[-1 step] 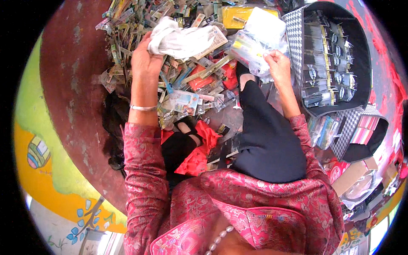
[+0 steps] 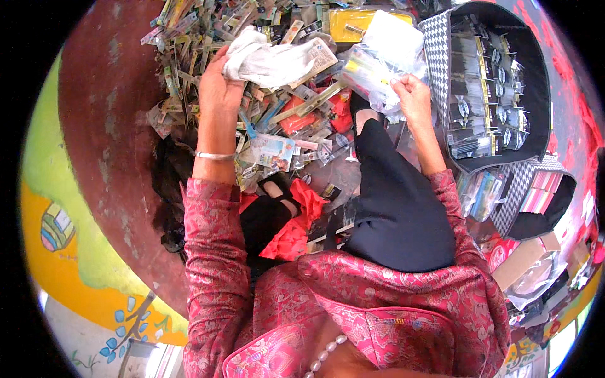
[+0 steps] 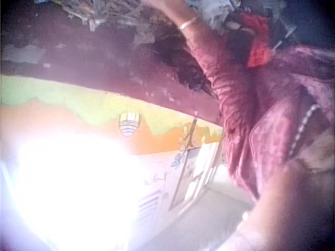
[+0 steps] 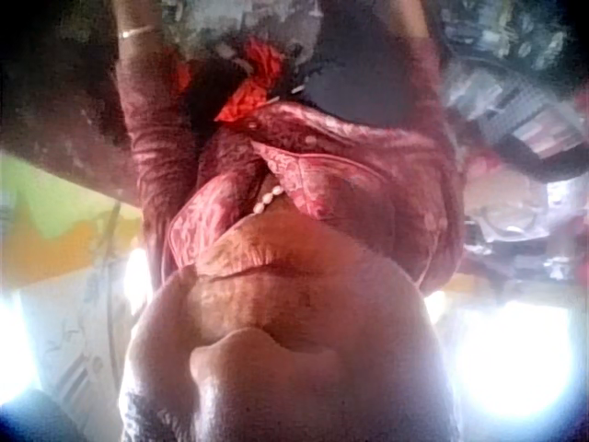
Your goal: The person sits on the floor and sorts through small packaged items, picking them up, inspecting them, and placing them into a plastic bag. The person handles multiple items one by one, occasionally adjusting the bag or the pile of items.
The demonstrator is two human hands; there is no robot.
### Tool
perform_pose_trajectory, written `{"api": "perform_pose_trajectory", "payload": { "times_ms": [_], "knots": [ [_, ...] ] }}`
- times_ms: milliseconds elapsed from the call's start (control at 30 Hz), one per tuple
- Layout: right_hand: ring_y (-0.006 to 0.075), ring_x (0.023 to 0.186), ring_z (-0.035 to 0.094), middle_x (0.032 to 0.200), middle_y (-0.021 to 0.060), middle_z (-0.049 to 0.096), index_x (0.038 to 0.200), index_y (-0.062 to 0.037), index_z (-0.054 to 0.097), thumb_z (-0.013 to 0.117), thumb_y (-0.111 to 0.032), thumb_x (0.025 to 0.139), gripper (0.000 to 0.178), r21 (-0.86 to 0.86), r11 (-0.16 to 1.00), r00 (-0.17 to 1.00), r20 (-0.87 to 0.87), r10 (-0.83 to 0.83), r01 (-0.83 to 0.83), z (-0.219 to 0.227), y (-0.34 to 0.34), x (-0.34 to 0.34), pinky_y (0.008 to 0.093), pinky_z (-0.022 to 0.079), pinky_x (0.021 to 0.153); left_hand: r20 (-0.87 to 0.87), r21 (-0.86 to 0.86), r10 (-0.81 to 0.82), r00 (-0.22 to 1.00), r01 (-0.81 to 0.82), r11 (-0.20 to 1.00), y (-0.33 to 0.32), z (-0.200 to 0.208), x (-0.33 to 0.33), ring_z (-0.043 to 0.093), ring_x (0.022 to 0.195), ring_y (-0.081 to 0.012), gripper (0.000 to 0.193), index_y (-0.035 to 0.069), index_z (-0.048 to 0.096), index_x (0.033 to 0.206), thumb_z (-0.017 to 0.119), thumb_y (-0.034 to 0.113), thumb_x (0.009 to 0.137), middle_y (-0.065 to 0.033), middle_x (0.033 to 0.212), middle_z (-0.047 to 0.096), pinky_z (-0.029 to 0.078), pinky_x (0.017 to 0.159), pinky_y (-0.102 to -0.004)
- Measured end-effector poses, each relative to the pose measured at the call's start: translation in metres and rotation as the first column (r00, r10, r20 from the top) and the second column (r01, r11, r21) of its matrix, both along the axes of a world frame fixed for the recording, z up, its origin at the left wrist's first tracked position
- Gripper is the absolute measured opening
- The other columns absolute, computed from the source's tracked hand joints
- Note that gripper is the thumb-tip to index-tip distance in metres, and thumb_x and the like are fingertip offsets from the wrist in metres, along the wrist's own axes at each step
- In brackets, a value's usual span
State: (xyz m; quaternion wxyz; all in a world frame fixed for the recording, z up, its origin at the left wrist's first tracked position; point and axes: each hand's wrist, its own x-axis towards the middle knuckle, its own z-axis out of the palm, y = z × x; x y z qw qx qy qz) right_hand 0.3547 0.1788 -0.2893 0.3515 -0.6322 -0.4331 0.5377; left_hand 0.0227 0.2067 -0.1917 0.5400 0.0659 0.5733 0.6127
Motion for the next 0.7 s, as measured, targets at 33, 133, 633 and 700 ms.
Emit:
{"api": "perform_pose_trajectory", "payload": {
  "times_ms": [33,133,633,700],
  "knots": [
    [0.0071,0.05,0.046,0.056,0.0023,0.053,0.066,0.0007,0.057,0.061,-0.013,0.072,0.016,-0.013,1.0,1.0,0.001,0.005,-0.005,0.0,0.0,0.001,0.0228,0.036,0.048,-0.007,-0.015,-0.015,1.0,0.015,1.0,0.0,-0.01,-0.001,0.053,0.09,-0.0263,0.021,-0.003,0.046,0.102,0.038,0.001,0.083,-0.0167,0.101,0.052,0.045,0.08,-0.0374],
    [0.0073,0.049,0.045,0.056,0.0017,0.053,0.066,0.0006,0.057,0.061,-0.014,0.072,0.017,-0.016,0.998,0.997,0.047,0.055,-0.055,0.004,0.0,-0.001,0.0225,0.035,0.048,-0.077,-0.025,-0.067,0.995,0.066,0.998,0.004,-0.029,0.0,0.054,0.089,-0.0243,0.021,-0.002,0.049,0.101,0.041,0.0,0.082,-0.016,0.097,0.053,0.045,0.078,-0.0342],
    [0.0062,0.047,0.043,0.054,0.0018,0.05,0.066,0.0005,0.053,0.063,-0.012,0.07,0.016,0.184,0.982,0.991,-0.119,0.063,-0.041,0.024,0.002,-0.021,0.0236,0.035,0.043,-0.873,-0.343,-0.487,-0.017,0.731,0.59,-0.012,-0.015,0.125,0.054,0.086,-0.0199,0.05,0.009,0.048,0.114,0.061,0.003,0.067,-0.0108,0.102,0.052,0.046,0.071,-0.0294],
    [0.0043,0.048,0.042,0.053,0.0002,0.048,0.066,0.0006,0.053,0.063,-0.013,0.07,0.017,0.157,0.982,0.975,-0.175,0.137,-0.109,0.056,0.007,-0.028,0.0229,0.033,0.042,-0.868,-0.33,-0.495,-0.041,0.793,0.512,-0.018,-0.012,0.152,0.055,0.081,-0.0177,0.046,0.009,0.049,0.111,0.061,0.002,0.067,-0.0109,0.101,0.052,0.047,0.065,-0.0289]
  ]
}}
